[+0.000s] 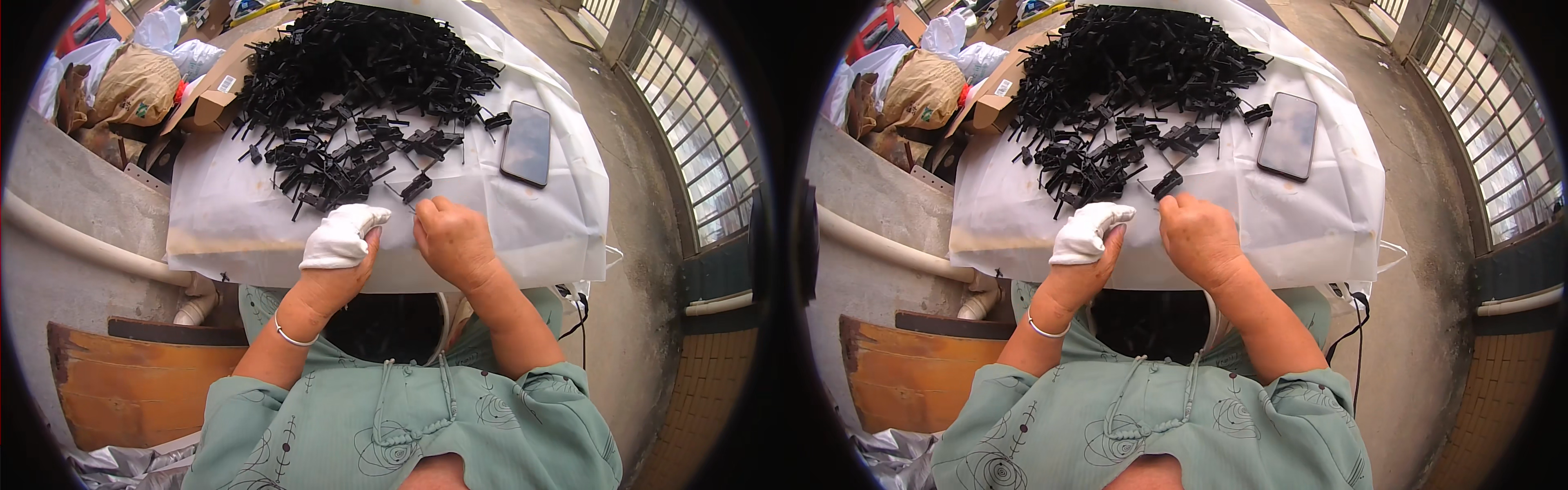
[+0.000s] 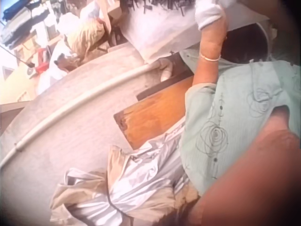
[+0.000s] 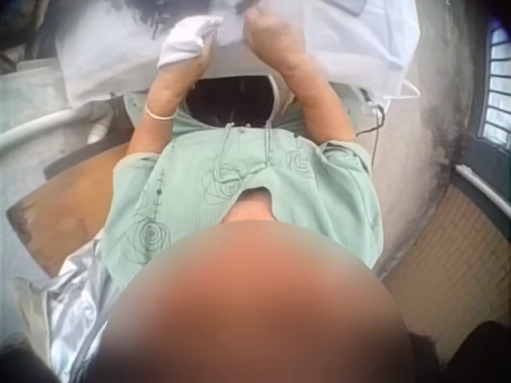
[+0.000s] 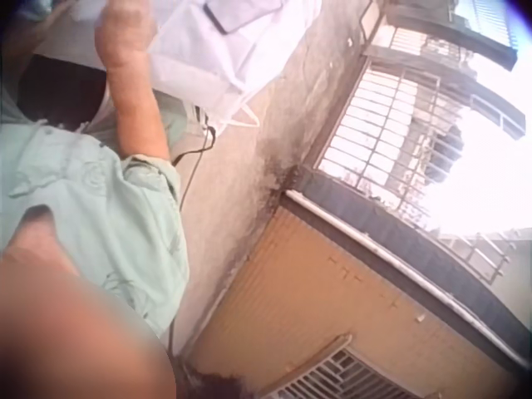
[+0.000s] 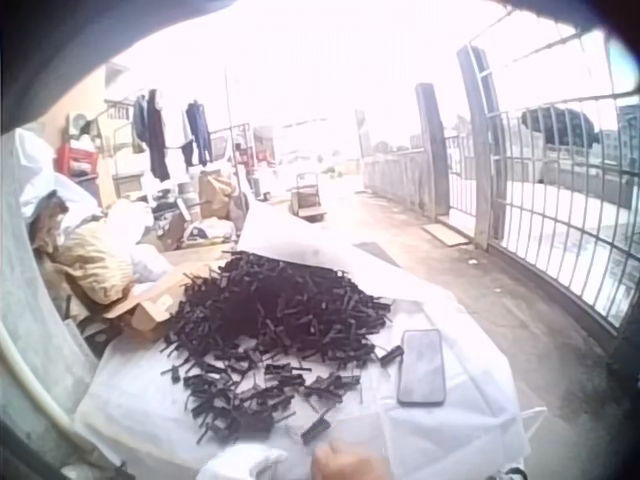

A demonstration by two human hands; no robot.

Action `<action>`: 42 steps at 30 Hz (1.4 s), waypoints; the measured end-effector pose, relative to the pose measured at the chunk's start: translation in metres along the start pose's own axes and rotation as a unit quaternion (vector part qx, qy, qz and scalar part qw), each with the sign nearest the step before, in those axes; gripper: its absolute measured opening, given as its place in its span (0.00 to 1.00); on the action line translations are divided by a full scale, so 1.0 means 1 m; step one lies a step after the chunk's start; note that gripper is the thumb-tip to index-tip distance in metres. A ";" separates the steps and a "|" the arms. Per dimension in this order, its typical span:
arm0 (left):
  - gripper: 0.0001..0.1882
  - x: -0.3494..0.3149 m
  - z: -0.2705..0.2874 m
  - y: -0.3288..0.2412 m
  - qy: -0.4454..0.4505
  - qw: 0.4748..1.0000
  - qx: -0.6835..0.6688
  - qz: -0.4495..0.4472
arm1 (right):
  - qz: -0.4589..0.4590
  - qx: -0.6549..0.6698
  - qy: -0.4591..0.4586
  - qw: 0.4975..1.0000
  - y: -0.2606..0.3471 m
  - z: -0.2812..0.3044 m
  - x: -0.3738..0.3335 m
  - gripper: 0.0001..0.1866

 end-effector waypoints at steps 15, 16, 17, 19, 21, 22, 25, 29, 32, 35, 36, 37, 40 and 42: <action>0.13 -0.008 -0.022 0.030 0.092 0.875 -0.396 0.261 | 0.157 0.214 -0.054 0.963 0.035 0.016 -0.005 0.11; 0.13 -0.008 -0.022 0.030 0.091 0.876 -0.396 0.261 | 0.179 0.212 -0.064 0.959 0.038 0.016 -0.006 0.12; 0.13 -0.008 -0.022 0.032 0.083 0.881 -0.388 0.258 | 0.179 0.212 -0.064 0.959 0.038 0.016 -0.006 0.12; 0.14 -0.008 -0.019 0.031 0.074 0.886 -0.381 0.254 | 0.167 0.233 -0.064 0.956 0.036 0.017 -0.006 0.11; 0.14 -0.008 -0.014 0.023 0.063 0.876 -0.411 0.245 | 0.081 0.289 -0.072 0.951 0.031 0.015 -0.004 0.10; 0.14 -0.007 -0.012 0.021 0.064 0.876 -0.411 0.244 | -0.004 0.343 -0.080 0.936 0.022 0.012 -0.003 0.09; 0.14 -0.009 -0.015 0.012 0.091 0.844 -0.468 0.244 | -0.142 0.416 -0.030 0.898 0.009 -0.008 -0.007 0.08; 0.13 -0.009 -0.008 0.013 0.035 0.924 -0.332 0.185 | -0.123 0.432 0.047 0.892 0.009 -0.011 -0.004 0.09; 0.13 -0.012 -0.009 0.019 0.004 0.940 -0.282 0.190 | -0.045 0.417 0.058 0.906 0.014 -0.012 -0.006 0.11; 0.13 -0.012 -0.008 0.011 -0.007 0.958 -0.235 0.167 | -0.064 0.423 0.105 0.897 0.018 -0.012 -0.004 0.11; 0.14 -0.011 -0.008 0.008 -0.010 0.963 -0.221 0.154 | -0.064 0.423 0.105 0.898 0.020 -0.012 -0.004 0.11; 0.14 -0.011 -0.010 0.009 -0.010 0.963 -0.221 0.154 | -0.089 0.426 0.110 0.893 0.019 -0.014 -0.005 0.12; 0.14 -0.011 -0.005 -0.002 -0.068 0.994 -0.084 0.002 | -0.133 0.460 0.106 0.872 0.018 -0.029 -0.010 0.13; 0.14 -0.013 -0.010 0.003 -0.060 0.993 -0.090 0.045 | -0.151 0.490 0.097 0.853 0.018 -0.042 -0.013 0.13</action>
Point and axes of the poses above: each hand's wrist, its own x-axis towards the middle knuckle, its own z-axis out of the back of the hand, y = z × x, the point moved 6 cm from there along x, towards the middle knuckle, and after that the axes turned 5 degrees about -x, right-handed, at the moved point
